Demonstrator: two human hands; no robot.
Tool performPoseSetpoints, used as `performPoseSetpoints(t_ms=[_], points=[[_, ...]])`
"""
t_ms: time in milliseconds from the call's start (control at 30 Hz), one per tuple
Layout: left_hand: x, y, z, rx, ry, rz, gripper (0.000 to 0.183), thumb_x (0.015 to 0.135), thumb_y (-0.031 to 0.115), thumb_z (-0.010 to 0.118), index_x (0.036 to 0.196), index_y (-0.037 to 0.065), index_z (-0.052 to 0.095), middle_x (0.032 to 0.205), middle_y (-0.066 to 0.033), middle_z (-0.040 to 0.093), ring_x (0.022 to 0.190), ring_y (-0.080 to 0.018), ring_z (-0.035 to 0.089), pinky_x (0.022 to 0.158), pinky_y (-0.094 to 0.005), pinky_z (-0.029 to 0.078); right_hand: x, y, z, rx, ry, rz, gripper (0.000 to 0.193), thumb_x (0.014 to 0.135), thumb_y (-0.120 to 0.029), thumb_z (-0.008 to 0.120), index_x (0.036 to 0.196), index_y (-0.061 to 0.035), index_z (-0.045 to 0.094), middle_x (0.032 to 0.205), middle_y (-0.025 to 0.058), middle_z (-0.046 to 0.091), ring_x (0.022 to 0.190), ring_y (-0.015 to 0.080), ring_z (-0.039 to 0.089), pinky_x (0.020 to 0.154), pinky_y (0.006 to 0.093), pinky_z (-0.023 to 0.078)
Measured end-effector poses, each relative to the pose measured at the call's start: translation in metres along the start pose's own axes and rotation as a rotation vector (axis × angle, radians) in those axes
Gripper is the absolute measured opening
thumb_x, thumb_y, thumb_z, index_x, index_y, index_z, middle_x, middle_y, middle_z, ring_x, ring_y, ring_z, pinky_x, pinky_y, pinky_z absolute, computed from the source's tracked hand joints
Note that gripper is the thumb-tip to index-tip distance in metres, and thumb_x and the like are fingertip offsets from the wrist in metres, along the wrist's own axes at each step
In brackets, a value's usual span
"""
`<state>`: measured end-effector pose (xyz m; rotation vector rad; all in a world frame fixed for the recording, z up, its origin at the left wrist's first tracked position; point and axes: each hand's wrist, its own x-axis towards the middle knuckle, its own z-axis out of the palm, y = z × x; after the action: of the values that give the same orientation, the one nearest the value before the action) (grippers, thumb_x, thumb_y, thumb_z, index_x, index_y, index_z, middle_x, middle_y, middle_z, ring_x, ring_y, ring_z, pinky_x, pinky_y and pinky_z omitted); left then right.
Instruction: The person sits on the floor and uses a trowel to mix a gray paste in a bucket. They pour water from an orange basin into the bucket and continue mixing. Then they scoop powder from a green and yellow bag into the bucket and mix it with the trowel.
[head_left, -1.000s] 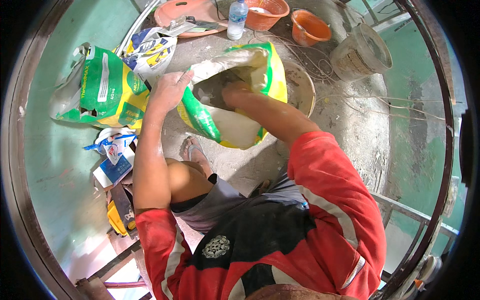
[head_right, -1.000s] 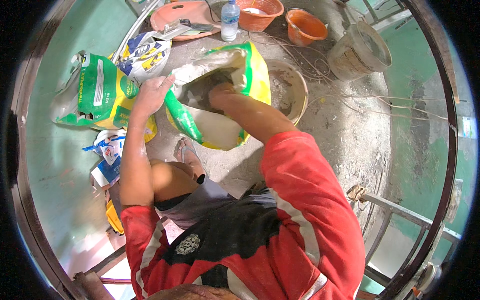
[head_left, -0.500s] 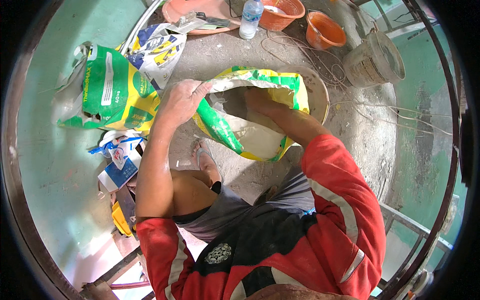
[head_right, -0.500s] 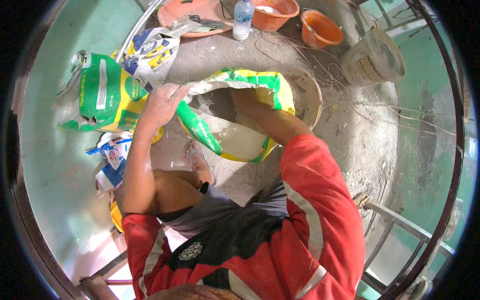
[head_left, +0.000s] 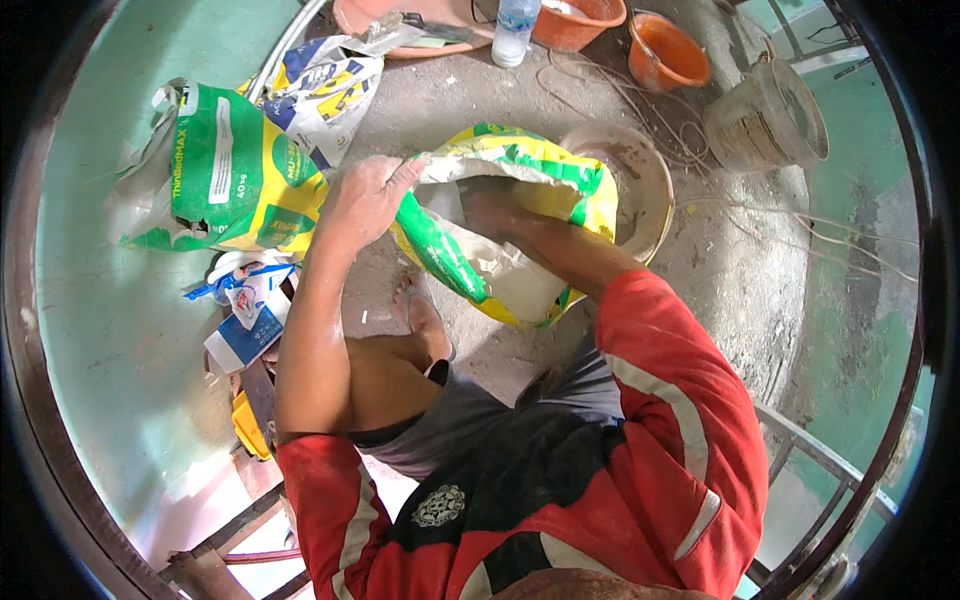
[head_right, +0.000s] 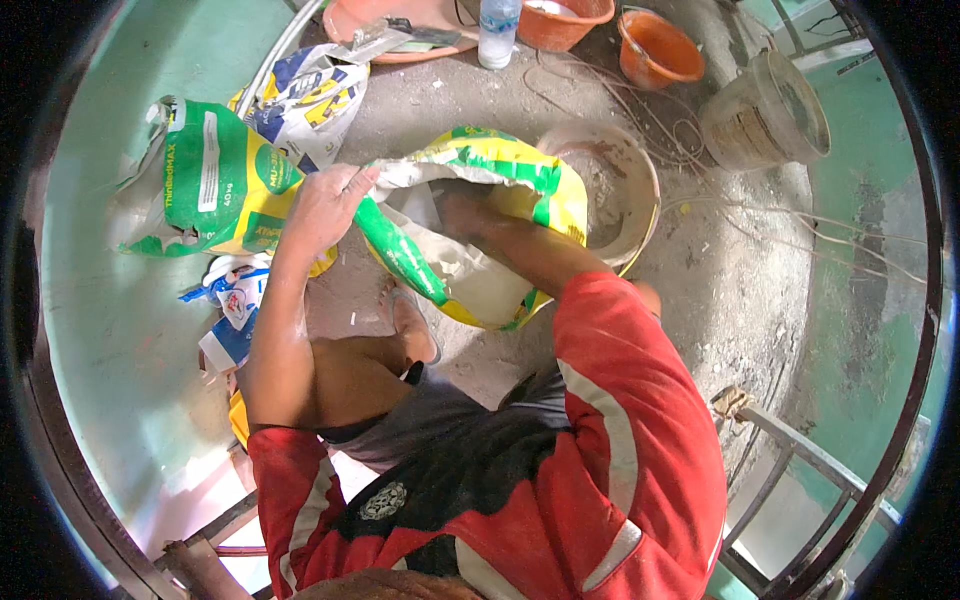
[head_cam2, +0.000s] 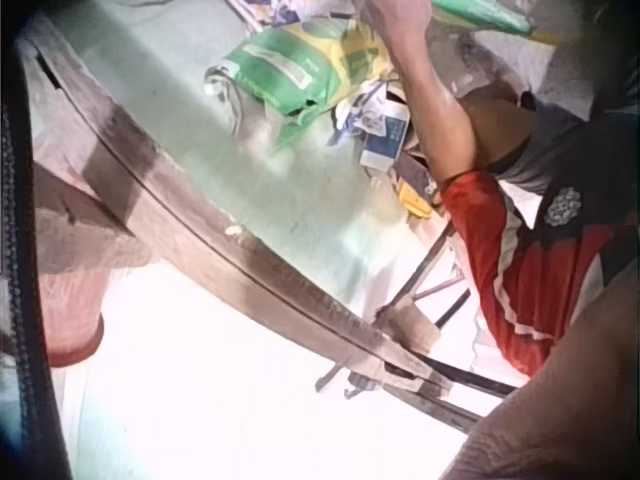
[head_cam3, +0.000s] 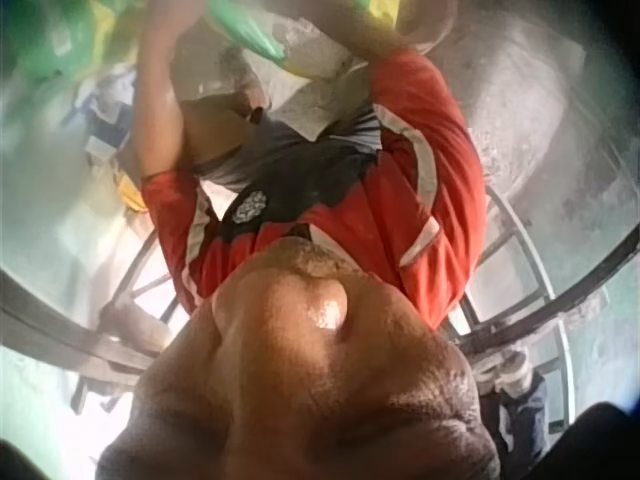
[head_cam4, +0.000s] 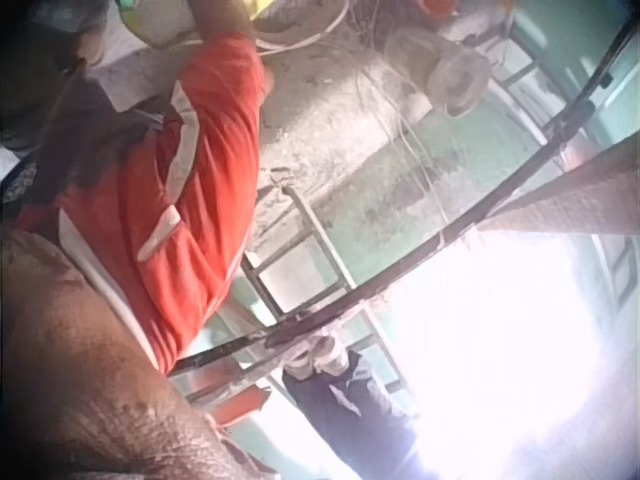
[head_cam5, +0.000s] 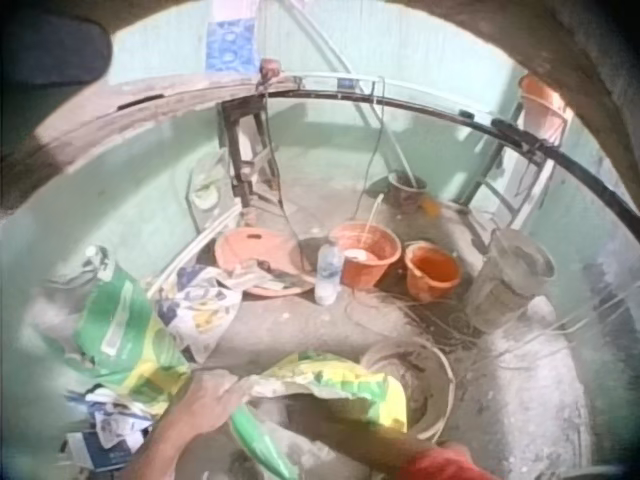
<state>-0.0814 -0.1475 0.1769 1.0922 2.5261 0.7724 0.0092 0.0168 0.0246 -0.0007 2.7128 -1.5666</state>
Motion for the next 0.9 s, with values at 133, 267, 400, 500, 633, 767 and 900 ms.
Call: performPoseSetpoints(t_ms=[133,267,400,500,633,767,900], points=[[0.007,0.013,0.002,0.013,0.009,0.058,0.054,0.097,0.048,0.047,0.083,-0.001,0.065,0.081,-0.0253,0.061,0.08,-0.0454,0.059,0.072,-0.0497,0.044,-0.003,0.113,0.013,-0.116,-0.316,-0.037,0.036,0.087,-0.027,0.06,0.116,-0.0051,0.064,0.115,0.0162,0.064,0.113,0.0256,0.058,0.096,0.04,0.044],[0.0,0.01,0.004,0.076,0.036,-0.031,0.054,0.097,0.047,0.047,0.083,-0.001,0.065,0.081,-0.0262,0.062,0.082,-0.0455,0.059,0.073,-0.0502,0.045,-0.018,0.059,-0.011,-0.074,-0.383,0.079,0.031,0.087,-0.024,0.059,0.105,-0.0015,0.068,0.103,0.0182,0.068,0.1,0.0277,0.064,0.088,0.038,0.048],[0.009,0.015,0.007,0.105,0.085,-0.016,0.056,0.096,0.049,0.046,0.085,-0.003,0.063,0.082,-0.0279,0.061,0.082,-0.0468,0.058,0.073,-0.0497,0.044,-0.044,0.033,-0.045,0.045,-0.245,0.026,0.034,0.086,-0.028,0.055,0.101,0.0004,0.067,0.094,0.0219,0.068,0.088,0.0367,0.065,0.077,0.043,0.049],[0.017,0.021,0.014,0.112,0.1,-0.034,0.056,0.096,0.05,0.046,0.088,-0.003,0.064,0.083,-0.0283,0.062,0.083,-0.0473,0.059,0.074,-0.0501,0.045,-0.059,0.001,-0.078,0.064,-0.33,0.173,0.036,0.085,-0.029,0.059,0.105,0.0003,0.067,0.098,0.021,0.068,0.09,0.034,0.065,0.08,0.0404,0.049],[0.024,0.03,0.017,0.101,0.148,-0.097,0.056,0.097,0.05,0.044,0.092,-0.001,0.066,0.087,-0.0285,0.064,0.087,-0.047,0.061,0.076,-0.0495,0.046,-0.079,-0.002,-0.11,-0.112,-0.232,-0.166,0.039,0.082,-0.031,0.064,0.106,0.0,0.066,0.099,0.0202,0.068,0.09,0.0315,0.064,0.081,0.0394,0.049],[0.035,0.027,0.018,0.113,0.164,-0.168,0.057,0.097,0.053,0.041,0.093,0.003,0.069,0.091,-0.0255,0.067,0.091,-0.0445,0.062,0.08,-0.0512,0.047,-0.104,-0.023,-0.143,-0.106,-0.165,-0.216,0.041,0.081,-0.032,0.066,0.108,-0.0006,0.065,0.094,0.0196,0.067,0.086,0.0308,0.063,0.076,0.0394,0.05],[0.047,0.017,0.02,0.144,0.216,-0.18,0.059,0.096,0.055,0.041,0.092,0.004,0.07,0.091,-0.0252,0.067,0.091,-0.0449,0.062,0.08,-0.0515,0.047,-0.127,-0.108,-0.18,-0.04,-0.164,0.151,0.042,0.081,-0.031,0.066,0.111,-0.0014,0.065,0.088,0.0154,0.066,0.081,0.0236,0.063,0.069,0.0368,0.05]])
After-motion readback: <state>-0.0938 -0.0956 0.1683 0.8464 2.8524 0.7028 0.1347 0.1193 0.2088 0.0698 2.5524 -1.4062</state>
